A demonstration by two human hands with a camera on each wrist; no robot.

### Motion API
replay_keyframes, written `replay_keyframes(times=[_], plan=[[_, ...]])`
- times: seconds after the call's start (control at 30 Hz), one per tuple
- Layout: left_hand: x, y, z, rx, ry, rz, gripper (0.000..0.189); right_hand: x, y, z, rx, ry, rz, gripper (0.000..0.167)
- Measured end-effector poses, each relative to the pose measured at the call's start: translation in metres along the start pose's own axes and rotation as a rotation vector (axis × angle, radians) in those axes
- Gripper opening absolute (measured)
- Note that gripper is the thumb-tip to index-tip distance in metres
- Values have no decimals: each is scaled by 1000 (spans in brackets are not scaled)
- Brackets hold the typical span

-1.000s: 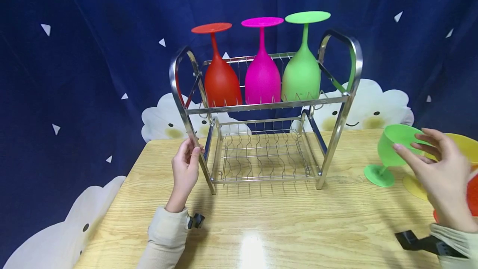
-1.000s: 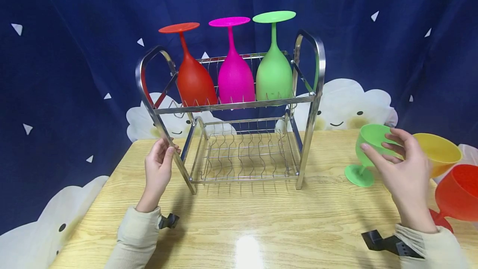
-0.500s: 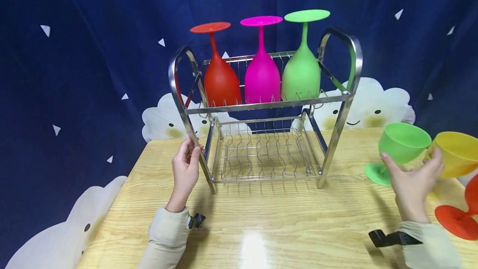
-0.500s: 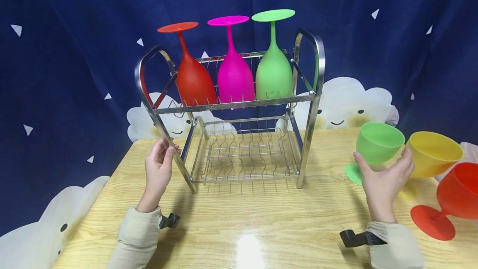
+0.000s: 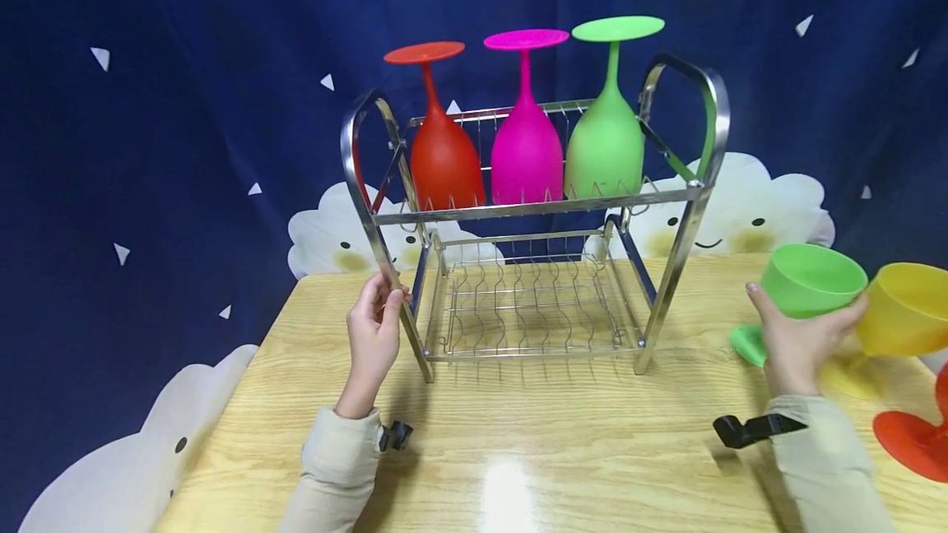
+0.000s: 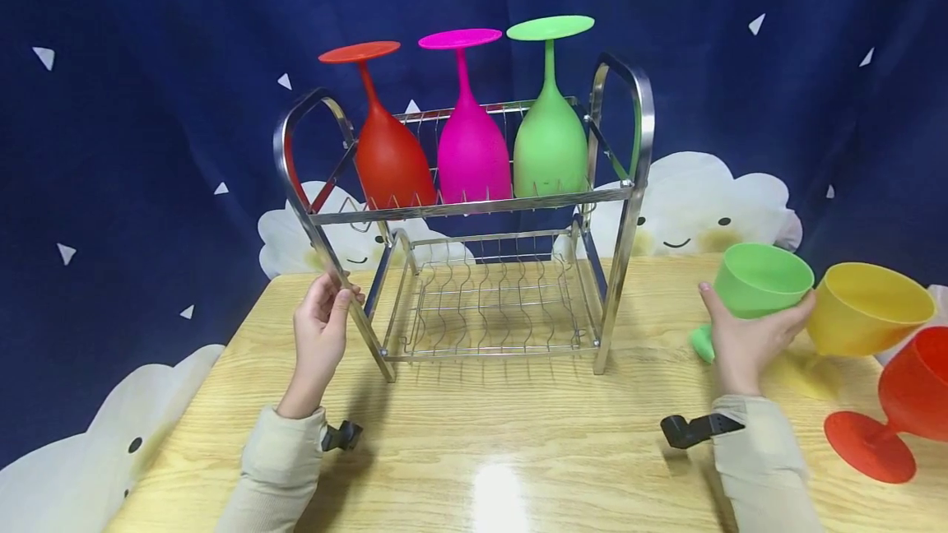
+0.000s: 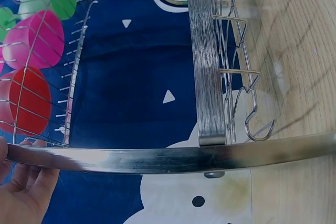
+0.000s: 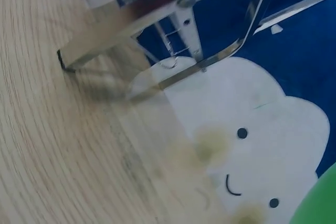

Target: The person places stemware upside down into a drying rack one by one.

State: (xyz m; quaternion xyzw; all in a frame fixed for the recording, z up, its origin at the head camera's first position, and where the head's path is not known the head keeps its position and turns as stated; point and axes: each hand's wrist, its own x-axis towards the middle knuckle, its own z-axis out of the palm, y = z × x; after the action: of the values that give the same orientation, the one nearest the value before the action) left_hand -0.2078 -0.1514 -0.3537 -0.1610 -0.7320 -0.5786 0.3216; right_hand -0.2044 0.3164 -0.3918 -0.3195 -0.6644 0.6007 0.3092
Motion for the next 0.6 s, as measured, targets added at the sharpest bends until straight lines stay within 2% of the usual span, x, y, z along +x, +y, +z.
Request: replay_keyframes(times=[0.27, 0.6], plan=[[-2, 0, 2, 9, -12, -16, 23, 12, 8, 0, 42, 80, -19, 107], [0, -1, 1, -10, -4, -19, 23, -4, -5, -11, -69, 22, -21, 105]])
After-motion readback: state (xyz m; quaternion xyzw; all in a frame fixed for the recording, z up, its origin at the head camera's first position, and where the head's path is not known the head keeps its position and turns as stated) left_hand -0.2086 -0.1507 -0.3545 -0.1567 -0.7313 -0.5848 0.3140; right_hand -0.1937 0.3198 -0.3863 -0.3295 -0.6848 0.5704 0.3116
